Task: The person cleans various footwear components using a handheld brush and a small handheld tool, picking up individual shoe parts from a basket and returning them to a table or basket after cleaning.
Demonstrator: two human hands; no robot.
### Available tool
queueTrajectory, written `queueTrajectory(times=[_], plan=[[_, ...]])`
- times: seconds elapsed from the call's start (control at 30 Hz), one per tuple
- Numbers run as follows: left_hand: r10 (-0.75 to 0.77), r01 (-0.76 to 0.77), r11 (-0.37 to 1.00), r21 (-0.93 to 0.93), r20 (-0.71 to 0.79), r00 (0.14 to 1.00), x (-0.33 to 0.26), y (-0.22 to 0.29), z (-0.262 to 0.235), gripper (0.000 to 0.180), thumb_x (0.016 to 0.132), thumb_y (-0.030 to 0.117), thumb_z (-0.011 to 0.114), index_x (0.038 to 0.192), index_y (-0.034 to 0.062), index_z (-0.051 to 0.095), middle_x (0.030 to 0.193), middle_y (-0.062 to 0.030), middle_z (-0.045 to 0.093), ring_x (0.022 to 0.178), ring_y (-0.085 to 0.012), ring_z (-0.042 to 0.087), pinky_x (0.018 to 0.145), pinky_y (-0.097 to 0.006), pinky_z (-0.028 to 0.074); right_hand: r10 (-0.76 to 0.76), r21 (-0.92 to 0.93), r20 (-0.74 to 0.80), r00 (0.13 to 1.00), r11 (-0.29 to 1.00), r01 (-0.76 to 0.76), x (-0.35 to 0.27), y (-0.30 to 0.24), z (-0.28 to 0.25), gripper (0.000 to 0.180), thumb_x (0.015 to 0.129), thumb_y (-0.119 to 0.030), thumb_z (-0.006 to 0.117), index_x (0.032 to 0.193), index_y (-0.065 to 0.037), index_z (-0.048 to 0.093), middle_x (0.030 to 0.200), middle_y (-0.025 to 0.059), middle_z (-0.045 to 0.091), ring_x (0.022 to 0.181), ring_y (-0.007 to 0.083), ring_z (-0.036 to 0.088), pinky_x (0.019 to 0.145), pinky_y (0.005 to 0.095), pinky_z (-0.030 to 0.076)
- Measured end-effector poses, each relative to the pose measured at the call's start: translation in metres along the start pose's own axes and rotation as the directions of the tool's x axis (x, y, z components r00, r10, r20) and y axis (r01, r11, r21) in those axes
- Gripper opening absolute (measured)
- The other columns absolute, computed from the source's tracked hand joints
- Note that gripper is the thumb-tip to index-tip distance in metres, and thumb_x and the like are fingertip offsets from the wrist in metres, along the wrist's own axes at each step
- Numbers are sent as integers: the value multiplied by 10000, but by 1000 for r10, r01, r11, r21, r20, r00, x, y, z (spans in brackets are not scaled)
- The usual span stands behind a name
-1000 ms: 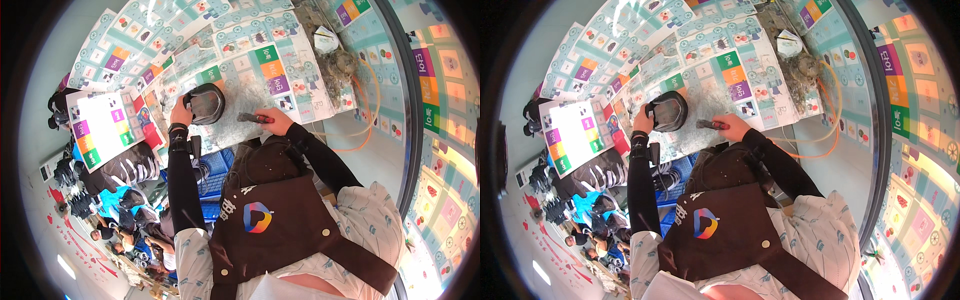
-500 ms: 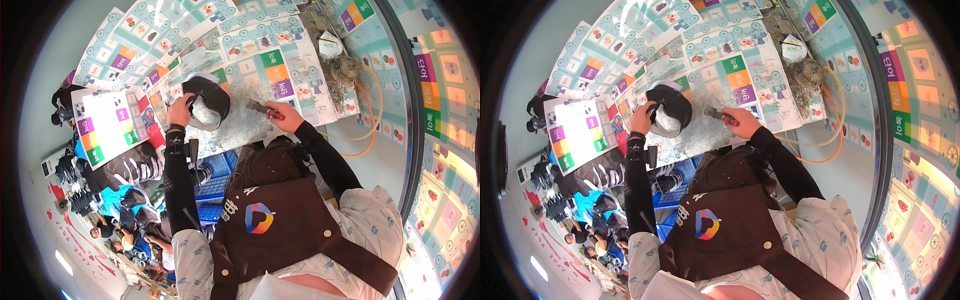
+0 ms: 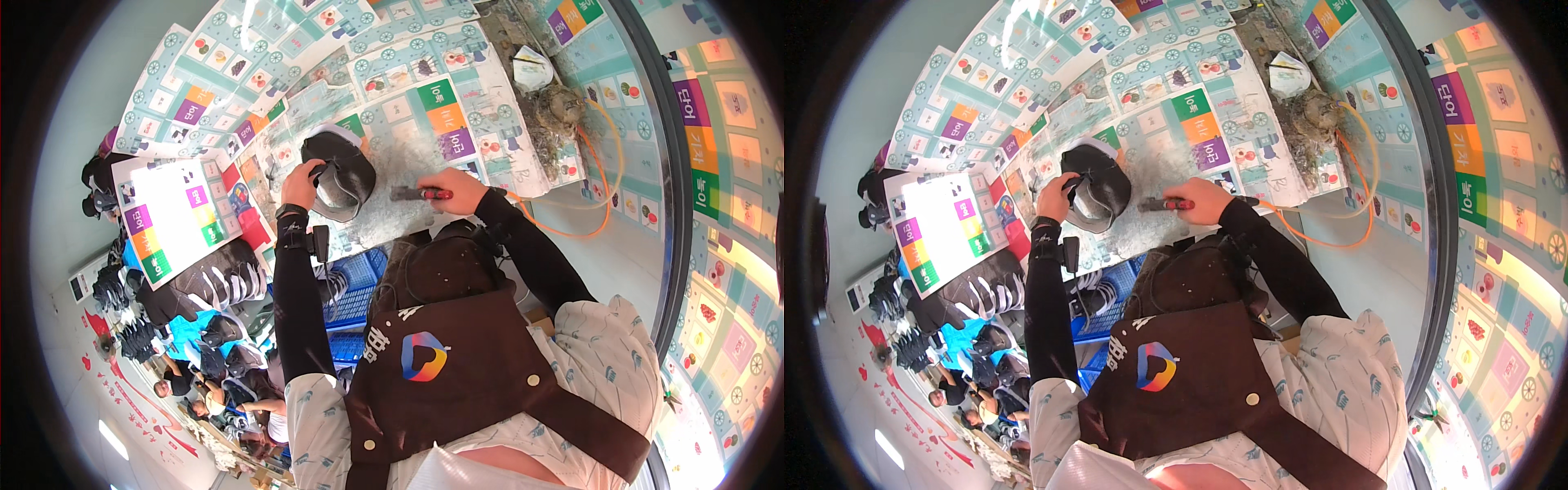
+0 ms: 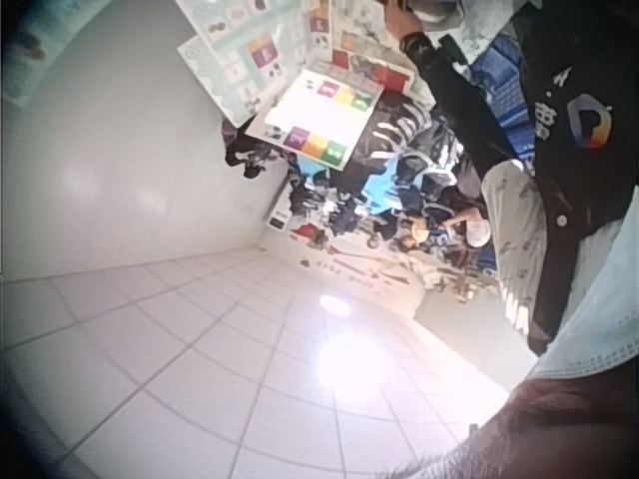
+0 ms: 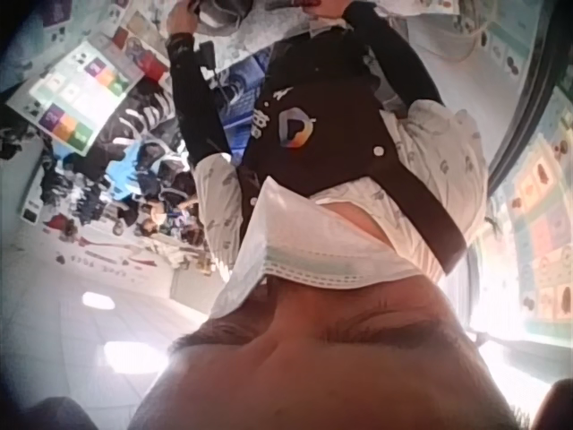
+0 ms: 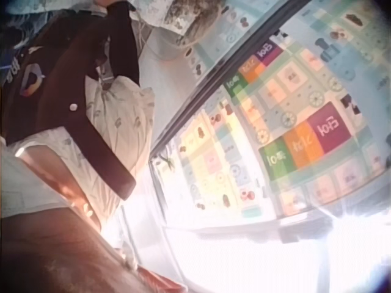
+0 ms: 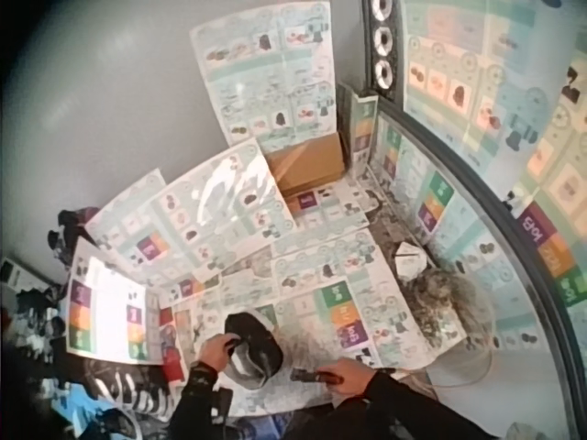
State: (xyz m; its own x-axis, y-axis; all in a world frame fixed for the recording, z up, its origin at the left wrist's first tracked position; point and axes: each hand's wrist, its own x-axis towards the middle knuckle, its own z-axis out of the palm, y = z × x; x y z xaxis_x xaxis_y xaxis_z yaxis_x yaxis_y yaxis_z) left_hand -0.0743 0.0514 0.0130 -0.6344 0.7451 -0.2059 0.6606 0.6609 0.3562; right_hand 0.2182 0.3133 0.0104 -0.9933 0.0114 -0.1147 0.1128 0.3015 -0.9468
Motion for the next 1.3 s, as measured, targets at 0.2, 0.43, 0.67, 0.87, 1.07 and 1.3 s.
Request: queueTrajectory(times=[0.2,0.43,0.67,0.87,1.07,1.3], plan=[[-1,1,1000,18,-1,1000,1,6,2,374,884,-12,594,1167,216,680,1055,-132,682,996,-383,654,840,-471,519,-62,50,-43,997,997,65,8,8,-7,281,754,-106,641,1029,-55,620,797,163,646,775,405,634,686,438,480],[-18,18,1000,23,-2,1000,0,5,3,366,887,-6,606,1168,217,682,1056,-126,684,997,-379,654,838,-470,519,89,58,-43,995,995,-86,1,19,-10,249,757,-102,645,990,-45,580,776,163,606,771,402,614,686,420,469],[-36,36,999,18,12,999,-2,8,2,377,875,-21,615,1168,207,681,1051,-123,687,998,-371,656,846,-461,521,68,88,-128,989,994,-57,-8,23,-2,211,752,-78,609,959,-47,580,769,180,605,783,423,604,688,430,470],[-38,38,999,7,9,999,-2,8,2,375,871,-24,617,1166,198,679,1062,-122,693,1007,-370,657,856,-452,523,79,41,-206,975,997,-72,-11,25,4,203,755,-76,599,956,-44,600,774,181,622,775,429,607,686,430,475],[-31,31,999,-20,-1,1000,0,8,4,349,881,-1,626,1156,206,685,1054,-134,694,1011,-370,658,848,-449,523,85,52,-113,990,995,-79,-24,41,34,214,741,-120,607,951,-83,624,766,191,630,778,430,620,677,463,472],[-89,87,993,-77,-21,996,-1,5,-7,343,878,4,621,1165,185,675,1054,-154,714,1002,-382,667,846,-448,524,22,70,-8,1000,997,-22,-27,45,48,361,763,-75,597,1121,-30,616,878,135,714,797,365,660,751,392,512]])
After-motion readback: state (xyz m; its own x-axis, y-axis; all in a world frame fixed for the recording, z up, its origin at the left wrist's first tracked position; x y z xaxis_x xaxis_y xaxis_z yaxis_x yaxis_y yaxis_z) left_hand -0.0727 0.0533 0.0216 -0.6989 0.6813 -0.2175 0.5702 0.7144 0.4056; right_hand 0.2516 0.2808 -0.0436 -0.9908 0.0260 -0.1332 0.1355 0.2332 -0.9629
